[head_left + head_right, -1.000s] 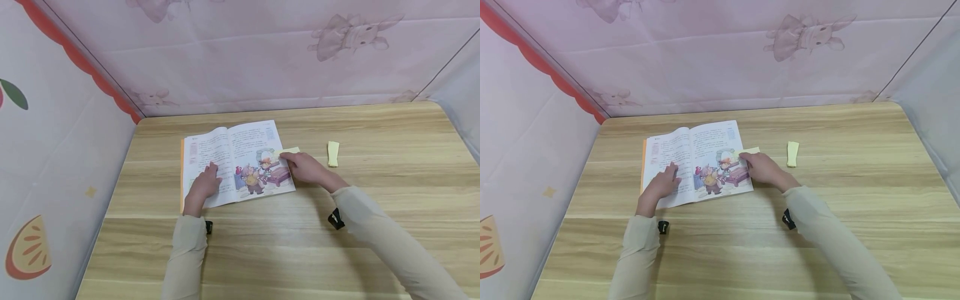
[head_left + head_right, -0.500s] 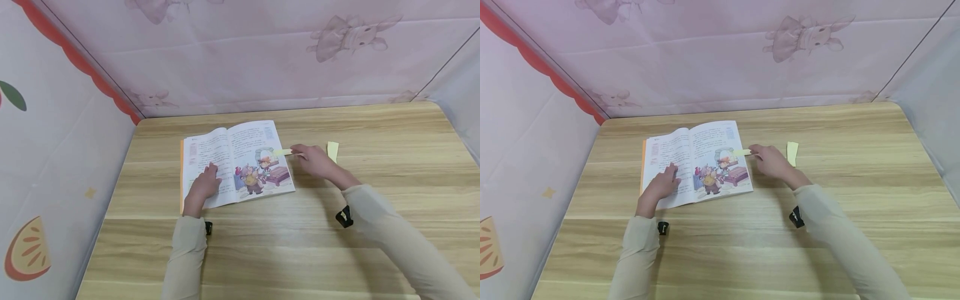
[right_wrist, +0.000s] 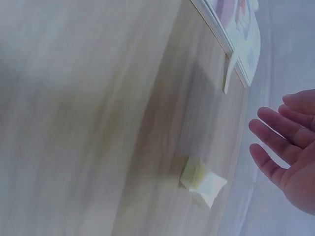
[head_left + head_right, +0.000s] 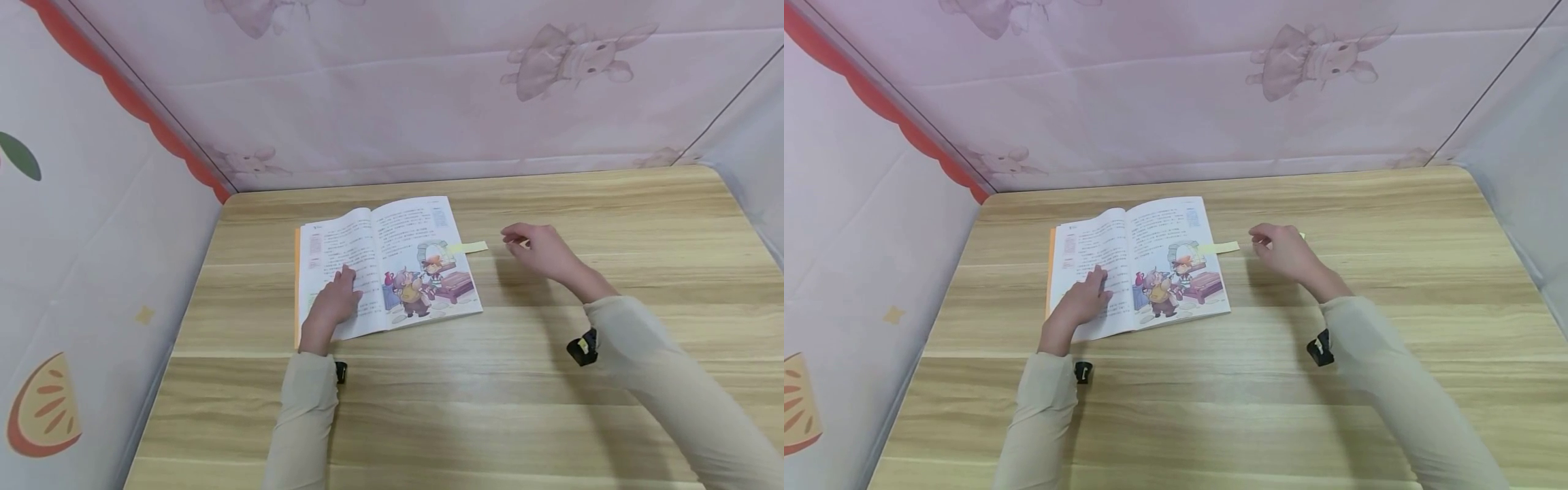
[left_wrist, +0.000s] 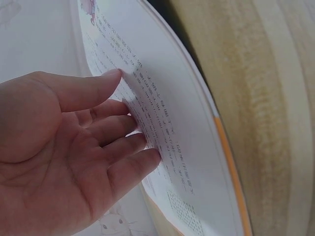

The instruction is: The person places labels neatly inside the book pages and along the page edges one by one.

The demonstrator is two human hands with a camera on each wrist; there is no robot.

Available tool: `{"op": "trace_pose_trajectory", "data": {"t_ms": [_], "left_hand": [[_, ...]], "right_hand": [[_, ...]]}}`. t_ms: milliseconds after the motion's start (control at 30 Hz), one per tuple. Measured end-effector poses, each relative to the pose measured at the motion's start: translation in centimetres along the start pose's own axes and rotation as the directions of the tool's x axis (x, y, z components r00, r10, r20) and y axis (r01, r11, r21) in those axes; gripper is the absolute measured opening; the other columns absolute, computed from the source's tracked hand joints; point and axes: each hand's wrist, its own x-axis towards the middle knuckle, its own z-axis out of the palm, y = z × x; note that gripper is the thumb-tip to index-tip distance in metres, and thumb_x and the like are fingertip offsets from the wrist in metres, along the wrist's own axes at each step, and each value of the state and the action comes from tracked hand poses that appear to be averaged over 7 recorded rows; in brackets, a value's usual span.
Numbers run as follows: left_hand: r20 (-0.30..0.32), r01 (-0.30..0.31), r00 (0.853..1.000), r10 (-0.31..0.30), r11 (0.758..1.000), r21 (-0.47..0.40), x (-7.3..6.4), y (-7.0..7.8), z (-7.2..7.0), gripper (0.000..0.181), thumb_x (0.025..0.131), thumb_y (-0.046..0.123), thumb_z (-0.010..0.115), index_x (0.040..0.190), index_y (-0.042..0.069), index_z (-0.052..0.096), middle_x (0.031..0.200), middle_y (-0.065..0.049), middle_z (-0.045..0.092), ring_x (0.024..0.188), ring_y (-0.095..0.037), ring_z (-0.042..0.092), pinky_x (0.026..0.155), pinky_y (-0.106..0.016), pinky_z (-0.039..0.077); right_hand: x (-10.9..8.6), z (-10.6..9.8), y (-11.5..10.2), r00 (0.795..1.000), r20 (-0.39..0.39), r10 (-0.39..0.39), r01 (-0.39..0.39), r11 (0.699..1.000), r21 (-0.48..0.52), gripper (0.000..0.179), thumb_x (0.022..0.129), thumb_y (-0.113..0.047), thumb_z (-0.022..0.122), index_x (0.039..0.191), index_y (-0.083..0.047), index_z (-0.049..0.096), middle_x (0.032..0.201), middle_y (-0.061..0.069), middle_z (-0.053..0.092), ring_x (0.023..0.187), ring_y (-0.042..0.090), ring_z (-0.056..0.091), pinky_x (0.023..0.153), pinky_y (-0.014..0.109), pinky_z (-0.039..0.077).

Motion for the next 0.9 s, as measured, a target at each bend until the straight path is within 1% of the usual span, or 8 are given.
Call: {"op": "trace_pose_trajectory", "data": {"t_ms": [167, 300, 500, 700, 900], "left_hand": [[-0.002, 0.0, 1.0, 0.0, 1.0, -0.004, 0.0, 0.0, 0.1, 0.052, 0.097, 0.019, 0.043, 0.142, 0.0, 0.025, 0.148, -0.02, 0.016, 0.13, -0.039, 0.026, 0.104, -0.05, 0.027], [-0.005, 0.003, 1.0, -0.003, 1.0, -0.003, 0.1, -0.1, 0.1, 0.052, 0.097, 0.019, 0.043, 0.142, 0.0, 0.025, 0.149, -0.019, 0.016, 0.13, -0.039, 0.026, 0.104, -0.05, 0.027], [-0.006, 0.001, 1.0, -0.001, 1.0, -0.008, 0.0, -0.1, 0.1, 0.052, 0.097, 0.019, 0.043, 0.142, 0.0, 0.026, 0.149, -0.018, 0.015, 0.131, -0.038, 0.025, 0.104, -0.049, 0.027], [-0.007, -0.013, 1.0, 0.013, 1.0, 0.01, -0.1, 0.0, 0.0, 0.051, 0.096, 0.019, 0.043, 0.141, 0.0, 0.028, 0.149, -0.018, 0.015, 0.129, -0.04, 0.028, 0.102, -0.05, 0.03], [-0.009, -0.016, 1.0, 0.016, 1.0, 0.011, 0.0, -0.1, 0.1, 0.052, 0.096, 0.019, 0.043, 0.141, 0.0, 0.026, 0.149, -0.018, 0.016, 0.13, -0.039, 0.027, 0.102, -0.05, 0.029]], "right_hand": [[-0.4, -1.2, 0.7, 0.999, -0.038, 0.035, -0.034, 0.999, 0.018, 0.025, 0.09, -0.004, 0.051, 0.109, 0.012, 0.058, 0.096, 0.024, 0.063, 0.086, 0.035, 0.06, 0.075, 0.047, 0.049], [-0.7, -1.8, 1.4, 0.996, -0.07, 0.053, -0.052, 0.999, 0.013, 0.023, 0.089, -0.004, 0.052, 0.105, 0.012, 0.059, 0.092, 0.024, 0.063, 0.084, 0.035, 0.059, 0.073, 0.046, 0.048], [-1.0, -2.1, 2.5, 0.99, -0.096, 0.107, -0.108, 0.994, -0.006, 0.022, 0.087, -0.005, 0.055, 0.099, 0.013, 0.059, 0.087, 0.024, 0.062, 0.081, 0.035, 0.057, 0.072, 0.045, 0.045], [-1.3, -2.2, 3.3, 0.977, -0.132, 0.168, -0.17, 0.985, -0.005, 0.022, 0.086, -0.009, 0.058, 0.095, 0.012, 0.059, 0.084, 0.023, 0.061, 0.078, 0.033, 0.056, 0.068, 0.038, 0.044], [-1.6, -2.1, 3.8, 0.965, -0.11, 0.237, -0.238, 0.971, 0.007, 0.022, 0.085, -0.011, 0.058, 0.093, 0.01, 0.058, 0.082, 0.021, 0.059, 0.077, 0.031, 0.053, 0.064, 0.034, 0.041]]}}
